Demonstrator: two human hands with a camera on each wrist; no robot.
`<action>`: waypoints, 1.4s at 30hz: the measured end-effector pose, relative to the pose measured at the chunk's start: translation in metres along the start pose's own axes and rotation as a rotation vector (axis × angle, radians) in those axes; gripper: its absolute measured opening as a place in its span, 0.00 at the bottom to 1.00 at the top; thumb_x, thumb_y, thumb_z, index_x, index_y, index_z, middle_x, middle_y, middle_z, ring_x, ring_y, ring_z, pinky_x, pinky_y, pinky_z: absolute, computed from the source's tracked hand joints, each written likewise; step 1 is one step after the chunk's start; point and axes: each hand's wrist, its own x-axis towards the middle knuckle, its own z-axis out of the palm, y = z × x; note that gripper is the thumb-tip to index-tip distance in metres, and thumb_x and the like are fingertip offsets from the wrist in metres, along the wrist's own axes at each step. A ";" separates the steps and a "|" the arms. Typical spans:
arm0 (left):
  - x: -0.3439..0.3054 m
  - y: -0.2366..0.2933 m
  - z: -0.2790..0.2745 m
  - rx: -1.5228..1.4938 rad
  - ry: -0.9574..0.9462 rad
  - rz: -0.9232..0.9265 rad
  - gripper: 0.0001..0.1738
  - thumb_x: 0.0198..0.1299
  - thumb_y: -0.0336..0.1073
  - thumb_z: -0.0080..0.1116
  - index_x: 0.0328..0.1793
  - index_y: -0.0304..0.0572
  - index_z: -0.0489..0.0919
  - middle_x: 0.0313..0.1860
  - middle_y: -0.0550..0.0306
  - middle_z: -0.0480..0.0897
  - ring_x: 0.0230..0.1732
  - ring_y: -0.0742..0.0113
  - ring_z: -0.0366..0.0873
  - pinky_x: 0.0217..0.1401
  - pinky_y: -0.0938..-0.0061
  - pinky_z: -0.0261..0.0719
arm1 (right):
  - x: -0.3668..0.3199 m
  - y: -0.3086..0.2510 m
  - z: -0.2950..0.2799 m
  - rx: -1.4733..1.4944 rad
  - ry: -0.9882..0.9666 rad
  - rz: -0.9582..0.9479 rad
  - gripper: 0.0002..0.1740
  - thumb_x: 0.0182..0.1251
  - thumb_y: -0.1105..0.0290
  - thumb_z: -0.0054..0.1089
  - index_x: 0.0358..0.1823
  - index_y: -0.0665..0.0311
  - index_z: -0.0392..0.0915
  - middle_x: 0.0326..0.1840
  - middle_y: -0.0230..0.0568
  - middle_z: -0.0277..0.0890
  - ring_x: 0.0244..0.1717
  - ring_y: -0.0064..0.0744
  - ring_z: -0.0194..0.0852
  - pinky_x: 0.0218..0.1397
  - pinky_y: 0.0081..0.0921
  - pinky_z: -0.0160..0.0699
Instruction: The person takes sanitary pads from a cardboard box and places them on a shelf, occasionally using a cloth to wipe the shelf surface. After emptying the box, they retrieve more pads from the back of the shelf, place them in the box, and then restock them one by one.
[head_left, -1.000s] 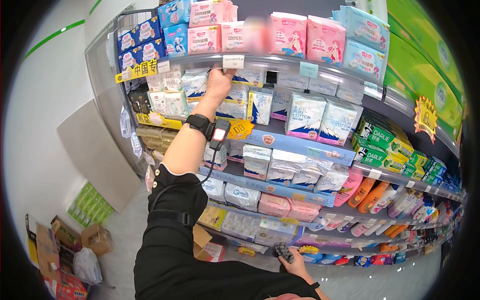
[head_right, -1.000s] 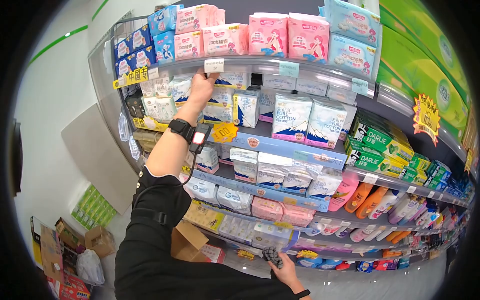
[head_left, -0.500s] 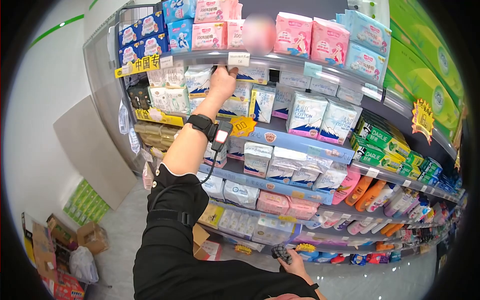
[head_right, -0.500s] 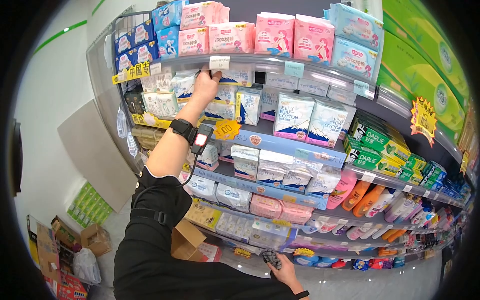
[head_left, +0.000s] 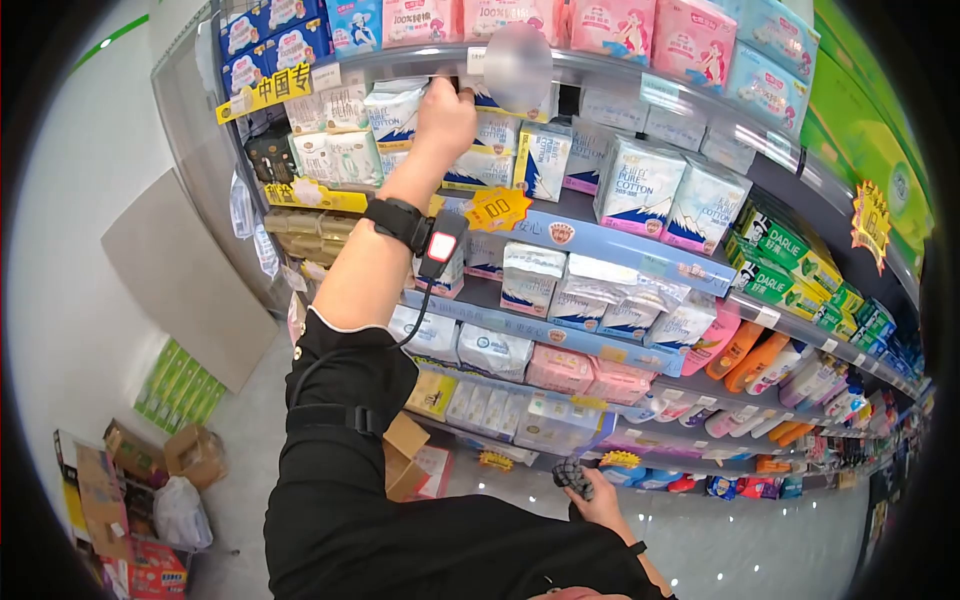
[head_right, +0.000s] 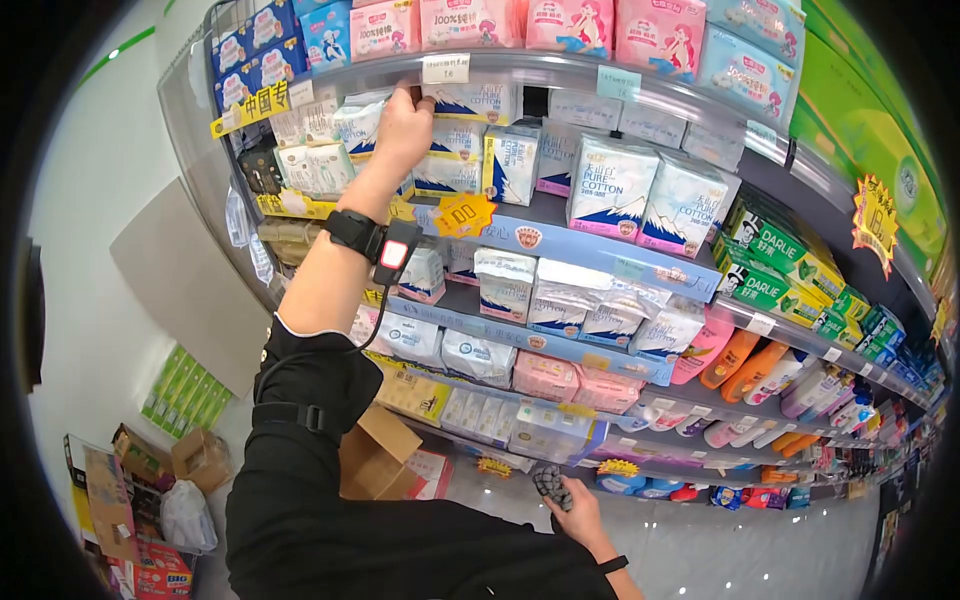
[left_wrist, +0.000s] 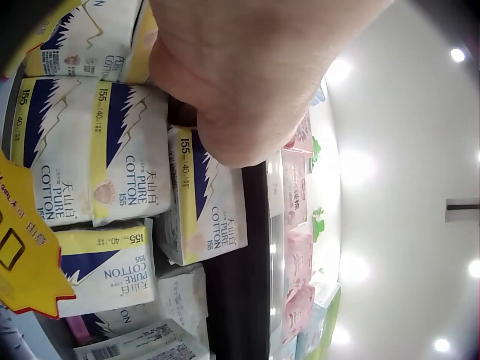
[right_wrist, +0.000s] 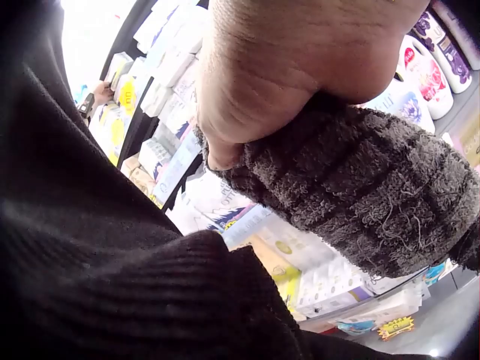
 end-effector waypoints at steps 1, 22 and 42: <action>-0.008 0.001 0.002 0.043 0.072 0.086 0.19 0.61 0.32 0.51 0.57 0.32 0.71 0.48 0.39 0.81 0.51 0.46 0.79 0.55 0.61 0.73 | 0.002 -0.002 0.000 -0.002 -0.003 0.006 0.26 0.52 0.64 0.72 0.49 0.71 0.75 0.44 0.50 0.77 0.45 0.52 0.77 0.48 0.35 0.77; -0.032 0.056 0.061 0.244 0.378 -0.056 0.72 0.32 0.50 0.79 0.73 0.21 0.42 0.67 0.24 0.54 0.66 0.34 0.56 0.70 0.47 0.50 | 0.017 -0.002 -0.003 -0.047 -0.070 -0.029 0.27 0.51 0.64 0.73 0.51 0.69 0.75 0.45 0.49 0.77 0.46 0.50 0.77 0.48 0.35 0.78; -0.046 0.038 0.036 0.294 0.351 0.079 0.66 0.37 0.53 0.77 0.72 0.23 0.47 0.67 0.25 0.54 0.69 0.34 0.52 0.71 0.48 0.51 | 0.025 0.000 0.008 -0.016 -0.132 -0.027 0.27 0.50 0.65 0.74 0.51 0.67 0.75 0.45 0.50 0.76 0.46 0.52 0.77 0.50 0.36 0.77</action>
